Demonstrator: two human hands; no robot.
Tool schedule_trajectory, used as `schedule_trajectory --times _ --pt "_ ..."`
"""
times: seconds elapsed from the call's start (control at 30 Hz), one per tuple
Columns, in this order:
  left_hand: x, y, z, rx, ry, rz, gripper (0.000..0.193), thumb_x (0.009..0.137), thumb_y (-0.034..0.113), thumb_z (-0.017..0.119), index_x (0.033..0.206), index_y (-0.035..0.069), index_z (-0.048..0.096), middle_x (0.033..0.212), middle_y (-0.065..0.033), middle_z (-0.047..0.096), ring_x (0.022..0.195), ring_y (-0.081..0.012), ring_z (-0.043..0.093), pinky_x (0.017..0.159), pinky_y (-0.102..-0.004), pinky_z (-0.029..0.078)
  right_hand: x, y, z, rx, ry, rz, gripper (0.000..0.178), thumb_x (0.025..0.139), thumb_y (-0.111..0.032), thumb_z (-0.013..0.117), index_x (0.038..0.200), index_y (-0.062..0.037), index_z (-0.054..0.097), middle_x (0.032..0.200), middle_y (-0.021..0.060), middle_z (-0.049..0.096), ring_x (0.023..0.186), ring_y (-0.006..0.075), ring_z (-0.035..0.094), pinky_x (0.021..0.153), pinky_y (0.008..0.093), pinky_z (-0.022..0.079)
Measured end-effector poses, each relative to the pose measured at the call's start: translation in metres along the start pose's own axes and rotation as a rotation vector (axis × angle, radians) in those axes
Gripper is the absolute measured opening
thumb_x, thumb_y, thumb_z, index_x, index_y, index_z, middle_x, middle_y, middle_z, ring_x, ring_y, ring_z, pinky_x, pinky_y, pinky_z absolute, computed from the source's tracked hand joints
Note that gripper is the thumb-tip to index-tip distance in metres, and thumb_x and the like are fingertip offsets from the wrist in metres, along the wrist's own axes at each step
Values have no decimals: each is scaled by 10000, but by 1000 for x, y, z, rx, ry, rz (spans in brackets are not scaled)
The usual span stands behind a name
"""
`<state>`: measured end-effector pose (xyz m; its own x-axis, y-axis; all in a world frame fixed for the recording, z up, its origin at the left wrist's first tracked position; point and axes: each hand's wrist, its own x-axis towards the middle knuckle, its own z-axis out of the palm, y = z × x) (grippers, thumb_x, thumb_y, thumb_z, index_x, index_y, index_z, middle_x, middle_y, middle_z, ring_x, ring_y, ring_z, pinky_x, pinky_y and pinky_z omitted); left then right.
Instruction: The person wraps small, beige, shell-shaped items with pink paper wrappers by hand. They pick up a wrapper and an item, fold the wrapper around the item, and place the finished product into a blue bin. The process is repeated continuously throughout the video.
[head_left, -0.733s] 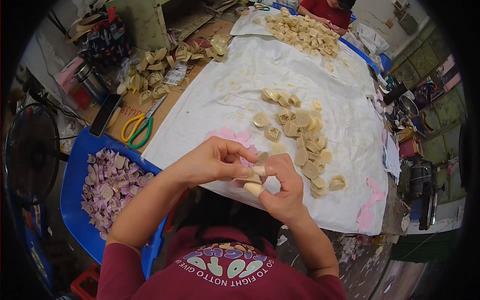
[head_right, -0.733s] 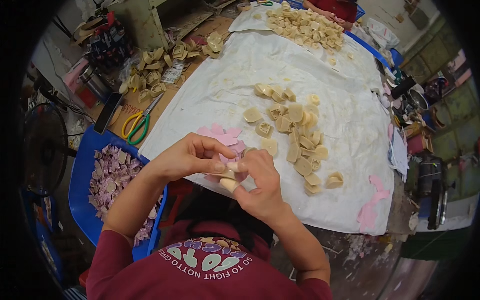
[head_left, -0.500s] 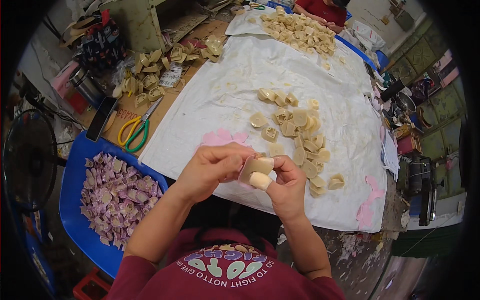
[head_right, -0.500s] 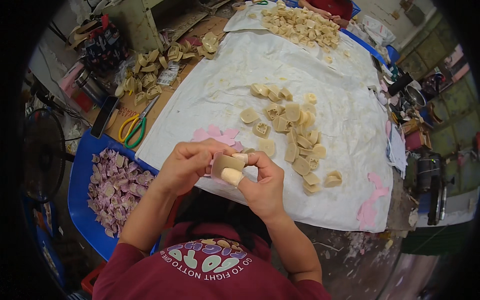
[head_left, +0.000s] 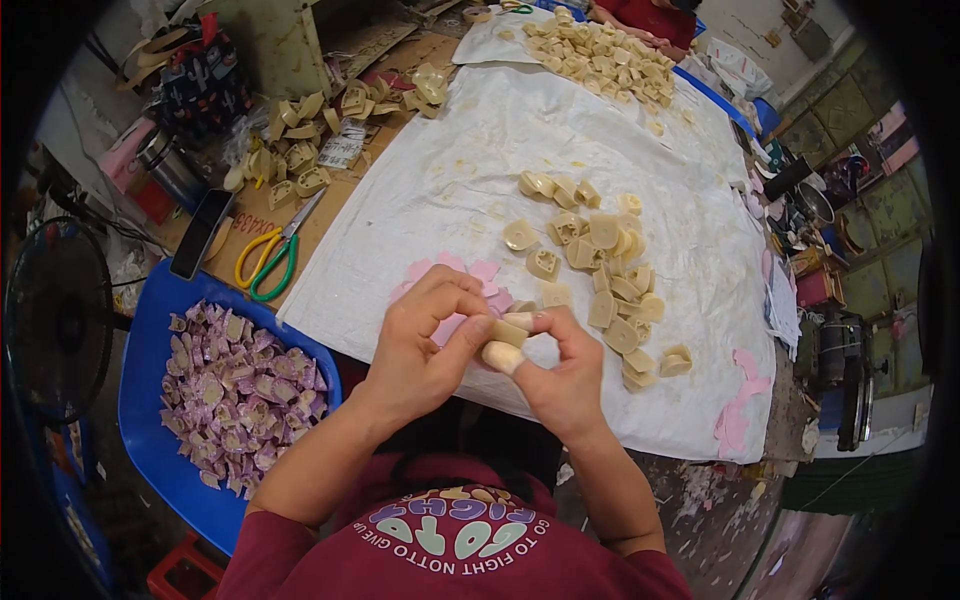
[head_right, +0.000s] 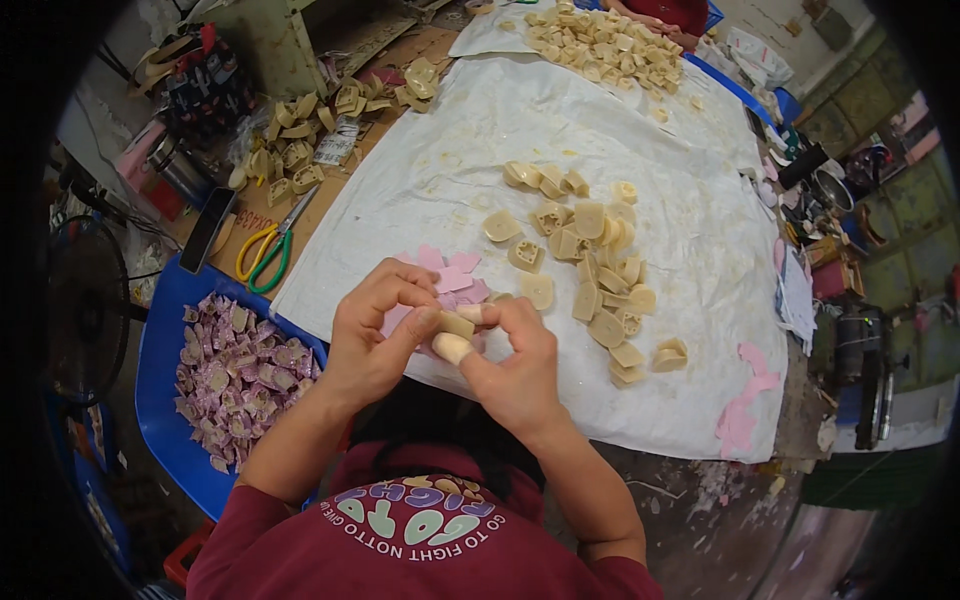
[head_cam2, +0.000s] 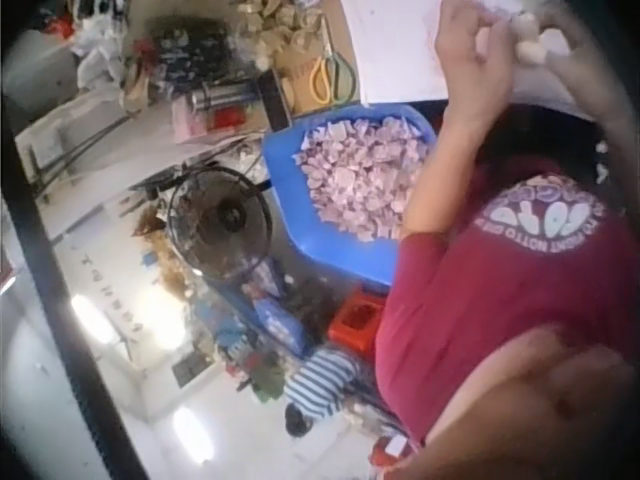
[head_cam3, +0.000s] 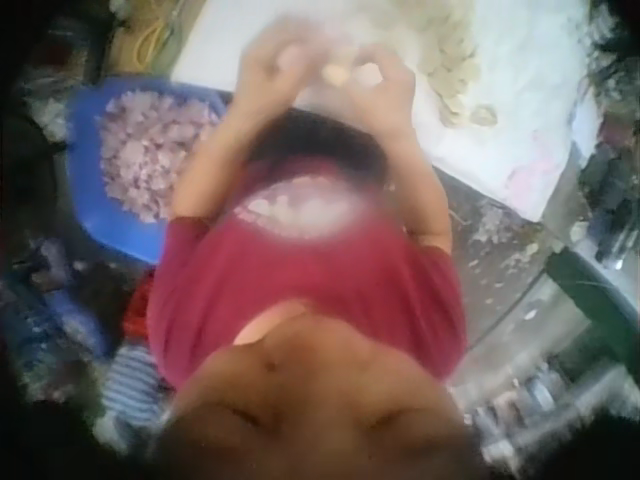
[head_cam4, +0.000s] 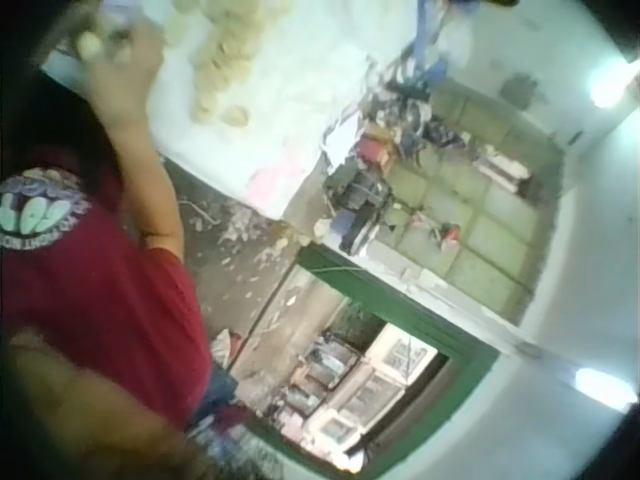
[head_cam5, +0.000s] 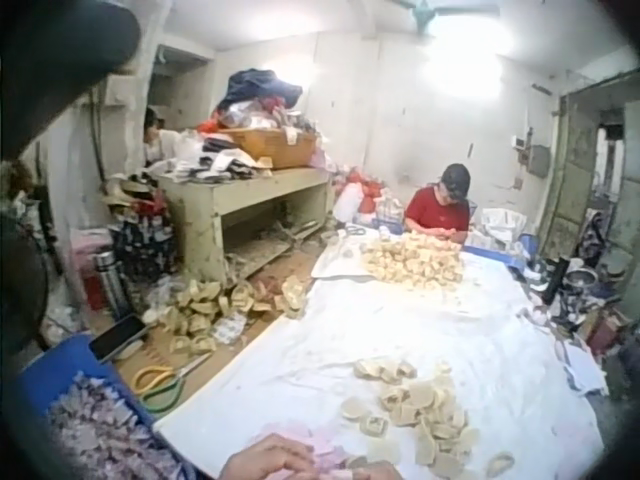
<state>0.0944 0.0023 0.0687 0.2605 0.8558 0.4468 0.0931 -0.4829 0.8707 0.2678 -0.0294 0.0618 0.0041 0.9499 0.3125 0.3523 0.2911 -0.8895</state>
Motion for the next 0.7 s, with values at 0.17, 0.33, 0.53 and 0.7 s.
schedule_trajectory --times 0.17,0.33,0.53,0.7 --pt "-17 5 -1 -546 2 -119 139 870 -61 612 977 26 593 1252 -110 424 1005 -157 579 855 -311 487 8 -14 -16 -289 -106 -474 422 700 -111 797 1063 -12 607 1110 158 611 1048 322 570 897 387 451" --pt "-19 21 -1 -227 -29 204 236 776 -118 645 962 22 603 1305 -208 451 1064 -257 620 868 -343 531 -13 -13 -10 390 10 -61 744 781 -258 776 1378 -2 412 1465 213 361 1354 336 361 1071 438 356" --pt "-15 24 4 -184 -39 327 264 733 -114 671 939 41 612 1185 -213 583 1012 -301 652 827 -358 541 -19 -5 -14 795 -125 209 819 838 -329 732 1441 30 309 1494 224 321 1333 338 404 1101 459 336" --pt "-15 27 -3 -116 -38 353 265 715 -91 705 919 52 614 1084 -199 652 970 -311 661 809 -356 541 -16 -16 -23 1058 -41 408 708 864 -204 702 1417 40 333 1445 214 400 1309 305 442 1087 431 358"
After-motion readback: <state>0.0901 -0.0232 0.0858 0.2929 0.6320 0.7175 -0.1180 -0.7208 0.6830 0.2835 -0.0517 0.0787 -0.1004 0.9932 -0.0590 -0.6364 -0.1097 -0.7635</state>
